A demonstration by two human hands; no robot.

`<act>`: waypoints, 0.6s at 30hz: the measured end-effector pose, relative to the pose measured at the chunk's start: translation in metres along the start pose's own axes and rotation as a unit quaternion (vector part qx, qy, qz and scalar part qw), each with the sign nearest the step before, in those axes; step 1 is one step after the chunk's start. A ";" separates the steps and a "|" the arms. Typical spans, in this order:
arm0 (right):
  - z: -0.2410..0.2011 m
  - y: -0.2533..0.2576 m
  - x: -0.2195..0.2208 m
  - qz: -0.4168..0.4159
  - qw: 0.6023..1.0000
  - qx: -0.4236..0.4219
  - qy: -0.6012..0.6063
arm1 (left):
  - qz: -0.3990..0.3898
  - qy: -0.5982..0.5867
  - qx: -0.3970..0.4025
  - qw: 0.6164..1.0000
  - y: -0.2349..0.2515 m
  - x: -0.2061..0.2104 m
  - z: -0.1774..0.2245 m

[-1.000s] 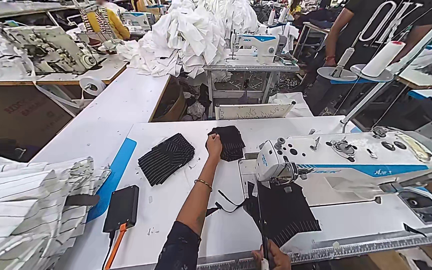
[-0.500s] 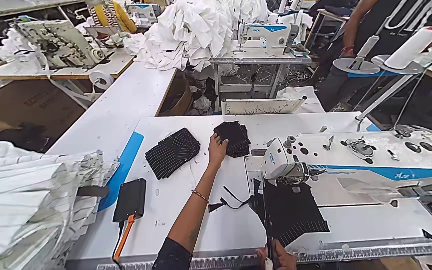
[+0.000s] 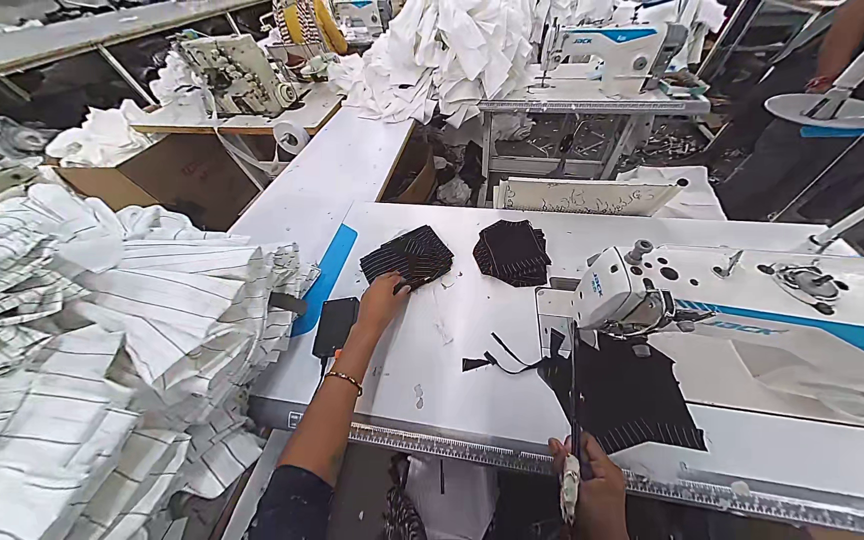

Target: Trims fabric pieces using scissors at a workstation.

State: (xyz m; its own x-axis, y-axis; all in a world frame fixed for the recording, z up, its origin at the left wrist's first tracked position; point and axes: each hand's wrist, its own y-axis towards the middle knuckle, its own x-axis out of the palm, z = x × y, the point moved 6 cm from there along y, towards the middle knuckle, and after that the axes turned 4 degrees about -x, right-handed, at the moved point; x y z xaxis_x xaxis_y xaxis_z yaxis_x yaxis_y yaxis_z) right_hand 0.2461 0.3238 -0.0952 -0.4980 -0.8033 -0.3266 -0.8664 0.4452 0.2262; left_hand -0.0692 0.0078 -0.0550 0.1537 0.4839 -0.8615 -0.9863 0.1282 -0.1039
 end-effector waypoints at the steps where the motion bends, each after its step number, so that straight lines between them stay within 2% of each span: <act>1: 0.001 0.001 0.000 0.005 1.000 0.005 0.004 | 0.002 -0.012 0.007 1.000 0.002 -0.001 0.000; 5: 0.005 0.003 0.001 0.022 0.999 0.025 0.037 | -0.007 -0.026 -0.007 1.000 0.009 -0.009 0.001; 9: 0.006 0.007 0.001 0.021 0.998 0.043 0.040 | 0.042 -0.110 -0.038 0.992 -0.005 -0.030 0.019; 10: 0.006 0.008 0.001 0.019 0.998 0.047 0.034 | 0.029 -0.123 -0.020 0.992 -0.013 -0.033 0.030; 12: 0.006 0.009 0.001 0.014 0.998 0.052 0.026 | -0.047 -0.140 0.062 0.987 -0.039 -0.022 0.057; 14: 0.005 0.010 0.000 0.004 0.998 0.054 0.019 | -0.161 -0.154 0.155 0.962 -0.078 0.011 0.083; 16: 0.004 0.012 0.000 -0.012 0.998 0.063 0.017 | -0.245 -0.122 0.224 0.935 -0.112 0.050 0.092; 18: 0.003 0.014 -0.002 -0.029 0.995 0.088 0.024 | -0.231 -0.048 0.260 0.936 -0.131 0.080 0.085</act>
State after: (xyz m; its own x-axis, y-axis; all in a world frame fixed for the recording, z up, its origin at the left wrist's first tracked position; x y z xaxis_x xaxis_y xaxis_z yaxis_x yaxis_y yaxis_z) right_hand 0.2348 0.3324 -0.0941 -0.4486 -0.8454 -0.2899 -0.8886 0.4566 0.0436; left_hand 0.0777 0.1027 -0.0680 0.5852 0.3449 -0.7339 -0.6543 0.7355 -0.1761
